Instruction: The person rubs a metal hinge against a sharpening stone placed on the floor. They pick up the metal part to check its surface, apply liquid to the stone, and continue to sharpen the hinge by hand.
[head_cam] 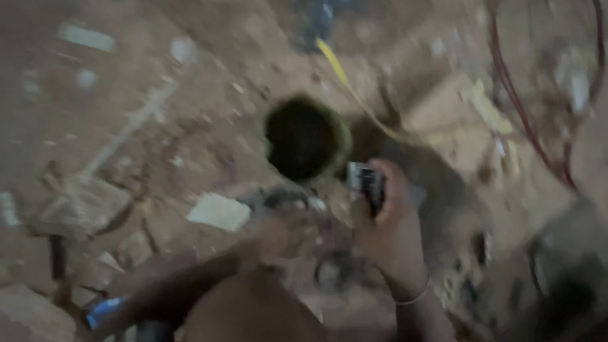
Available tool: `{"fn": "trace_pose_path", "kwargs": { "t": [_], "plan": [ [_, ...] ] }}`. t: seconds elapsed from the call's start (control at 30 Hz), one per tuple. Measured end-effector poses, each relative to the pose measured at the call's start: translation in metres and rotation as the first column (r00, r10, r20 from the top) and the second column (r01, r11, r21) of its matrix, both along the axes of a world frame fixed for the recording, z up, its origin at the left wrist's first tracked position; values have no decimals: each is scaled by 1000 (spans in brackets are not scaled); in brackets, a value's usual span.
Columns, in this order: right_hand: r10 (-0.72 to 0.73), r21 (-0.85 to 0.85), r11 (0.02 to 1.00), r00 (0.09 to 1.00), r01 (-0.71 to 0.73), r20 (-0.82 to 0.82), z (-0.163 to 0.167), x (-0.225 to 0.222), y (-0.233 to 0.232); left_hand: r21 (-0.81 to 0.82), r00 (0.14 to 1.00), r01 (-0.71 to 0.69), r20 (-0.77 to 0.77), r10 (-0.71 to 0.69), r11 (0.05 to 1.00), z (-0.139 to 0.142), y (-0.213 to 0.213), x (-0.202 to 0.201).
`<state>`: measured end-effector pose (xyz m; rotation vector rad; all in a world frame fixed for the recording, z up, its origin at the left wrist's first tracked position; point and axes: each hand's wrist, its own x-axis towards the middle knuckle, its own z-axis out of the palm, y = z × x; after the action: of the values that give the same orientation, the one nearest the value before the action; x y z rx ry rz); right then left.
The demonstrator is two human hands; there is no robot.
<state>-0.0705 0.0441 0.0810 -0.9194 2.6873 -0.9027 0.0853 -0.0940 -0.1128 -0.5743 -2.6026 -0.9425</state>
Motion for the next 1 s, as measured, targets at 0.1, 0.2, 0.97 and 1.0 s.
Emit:
{"fn": "trace_pose_path", "kwargs": {
  "t": [0.1, 0.2, 0.97, 1.0],
  "plan": [
    [236, 201, 952, 972, -232, 4, -19, -27, -64, 260, 929, -369, 128, 347, 893, 7, -4, 19],
    [278, 596, 702, 921, -390, 275, -67, -50, -109, 244, 915, -335, 314, 253, 910, 19, -5, 23],
    [313, 556, 695, 888, -456, 338, -61, -78, -128, 201, 887, -296, 420, 191, 934, 12, -32, 6],
    [272, 567, 696, 893, -440, 359, -44, -76, -118, 206, 896, -284, 405, 183, 936, 8, -30, 6]
  ]
}}
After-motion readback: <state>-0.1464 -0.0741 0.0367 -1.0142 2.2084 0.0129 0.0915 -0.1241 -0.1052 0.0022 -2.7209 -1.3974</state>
